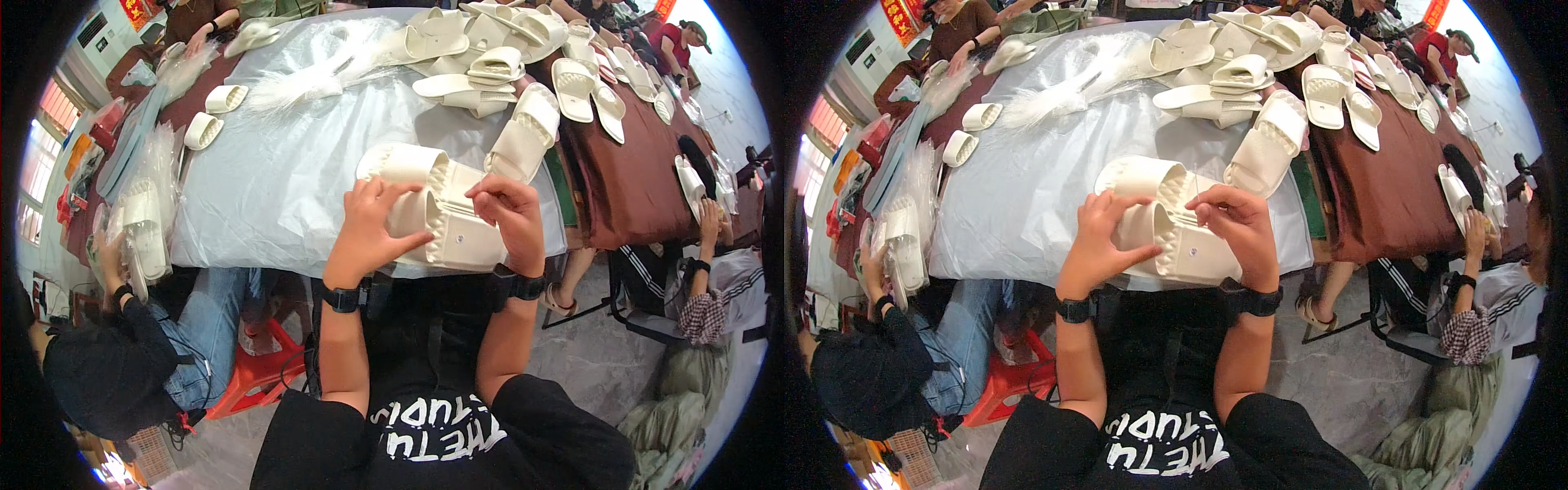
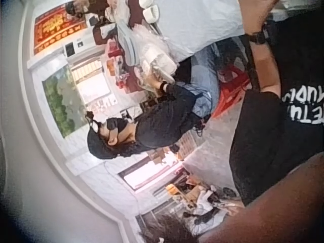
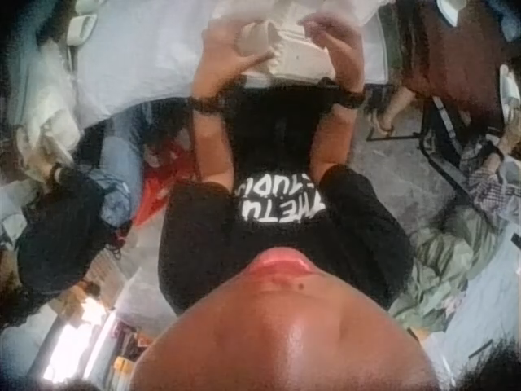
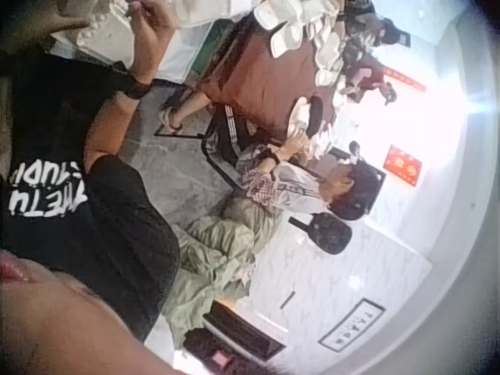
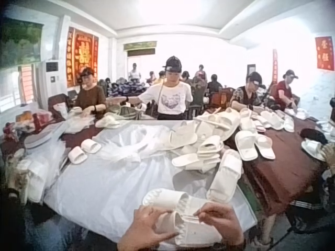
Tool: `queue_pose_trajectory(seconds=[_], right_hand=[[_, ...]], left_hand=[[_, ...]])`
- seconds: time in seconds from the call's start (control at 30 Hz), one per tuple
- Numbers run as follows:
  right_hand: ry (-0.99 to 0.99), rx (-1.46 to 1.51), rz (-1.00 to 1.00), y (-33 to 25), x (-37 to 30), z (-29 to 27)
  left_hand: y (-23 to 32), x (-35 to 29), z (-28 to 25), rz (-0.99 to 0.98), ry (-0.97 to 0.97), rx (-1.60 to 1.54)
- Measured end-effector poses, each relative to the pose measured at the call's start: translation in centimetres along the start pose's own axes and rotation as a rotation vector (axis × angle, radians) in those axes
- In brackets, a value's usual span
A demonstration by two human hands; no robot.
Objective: Assembling and inspecting white slippers in a manufacturing setting.
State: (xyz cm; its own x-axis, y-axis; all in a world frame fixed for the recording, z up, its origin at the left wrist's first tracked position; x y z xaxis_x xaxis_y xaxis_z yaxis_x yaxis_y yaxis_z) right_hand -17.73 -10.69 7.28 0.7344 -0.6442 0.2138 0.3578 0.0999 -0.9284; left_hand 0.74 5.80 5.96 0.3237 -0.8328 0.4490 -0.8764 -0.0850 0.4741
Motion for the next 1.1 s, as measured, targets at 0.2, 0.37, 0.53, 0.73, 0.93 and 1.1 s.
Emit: queue_pose_trajectory(seconds=[0.2,0.37,0.53,0.73,0.93,1.1], right_hand=[[-0.097,-0.629,-0.171,2.1,1.2,0.0],[-0.111,-0.683,-0.200,2.2,1.5,0.1],[-0.181,-0.696,-0.180,2.5,1.7,2.7],[-0.079,-0.708,-0.048,5.3,1.8,4.7],[-0.119,-0.710,-0.080,5.7,1.8,4.8],[-0.026,-0.384,0.091,4.7,1.8,3.2]], left_hand=[[-2.9,-1.1,0.0,-0.234,0.207,-0.200],[-5.9,-1.9,-1.8,-0.129,0.194,-0.116],[-6.5,-2.4,-1.8,-0.163,0.011,-0.149],[-7.1,-2.6,-1.1,-0.179,-0.005,-0.287],[-7.0,-2.5,-0.7,-0.198,0.108,-0.304],[-6.9,-2.5,-1.4,-0.328,0.286,-0.316]])
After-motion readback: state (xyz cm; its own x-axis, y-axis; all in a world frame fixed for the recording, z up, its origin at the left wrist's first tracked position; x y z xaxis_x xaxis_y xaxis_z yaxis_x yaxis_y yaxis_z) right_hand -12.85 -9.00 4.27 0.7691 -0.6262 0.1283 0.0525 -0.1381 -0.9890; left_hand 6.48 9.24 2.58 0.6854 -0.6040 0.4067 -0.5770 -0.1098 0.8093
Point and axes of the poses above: each hand's wrist, its own x-axis towards the middle knuckle, its own z-axis out of the palm, y = z × x, the point moved 2 cm from there along x, towards the middle knuckle, and after that the axes turned 9 degrees about x, right-handed, at the moved point
